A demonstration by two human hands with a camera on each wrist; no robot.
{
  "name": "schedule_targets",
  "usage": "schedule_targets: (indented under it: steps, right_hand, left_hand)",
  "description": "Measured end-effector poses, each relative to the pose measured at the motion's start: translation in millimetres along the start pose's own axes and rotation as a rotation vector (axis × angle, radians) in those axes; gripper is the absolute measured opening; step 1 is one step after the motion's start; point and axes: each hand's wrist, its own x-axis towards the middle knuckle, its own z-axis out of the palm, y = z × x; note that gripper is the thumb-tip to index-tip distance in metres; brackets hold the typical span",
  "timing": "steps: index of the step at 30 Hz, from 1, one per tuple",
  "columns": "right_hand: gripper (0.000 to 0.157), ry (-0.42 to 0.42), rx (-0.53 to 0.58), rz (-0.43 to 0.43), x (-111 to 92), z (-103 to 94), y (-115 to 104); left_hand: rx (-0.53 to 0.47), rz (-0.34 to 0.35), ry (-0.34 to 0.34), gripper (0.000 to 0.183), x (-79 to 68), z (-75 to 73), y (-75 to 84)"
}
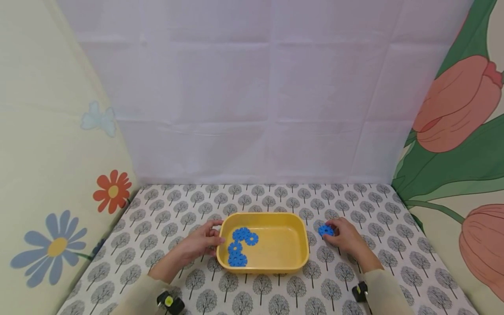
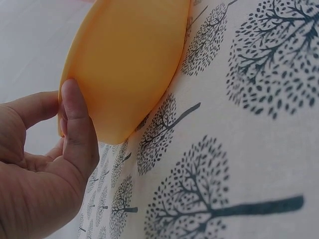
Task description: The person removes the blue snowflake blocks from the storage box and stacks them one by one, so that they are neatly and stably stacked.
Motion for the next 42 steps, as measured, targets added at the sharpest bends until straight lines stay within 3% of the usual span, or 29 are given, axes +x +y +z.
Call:
schedule_targets:
  steps: [12, 19, 23, 35, 42]
  right_hand:
    - [0.049, 0.035, -0.020, 0.002, -2, -5.0, -10]
    - [0.041, 0.129, -0.011, -0.255, -10, -11.1, -37]
    - [0.040, 0.155, 0.023, -0.353, -11, -11.6, -56]
    - [0.039, 0.112, 0.109, -0.529, -6, 5.3, -100]
    - [0.043, 0.032, 0.112, -0.528, -5, 18.4, -121]
  left_hand:
    - [-0.008, 0.005, -0.009, 0.064, -0.5, -0.5, -0.9]
    - [-0.007, 0.004, -0.010, 0.064, -0.4, -0.1, -1.0]
    - [-0.007, 0.008, -0.011, 0.065, -0.6, 0.0, -0.8]
    - [-0.015, 0.003, -0.012, 0.065, -1.4, 0.3, 0.3]
    - [-0.008, 0.009, -0.018, 0.065, -1.2, -0.6, 0.0]
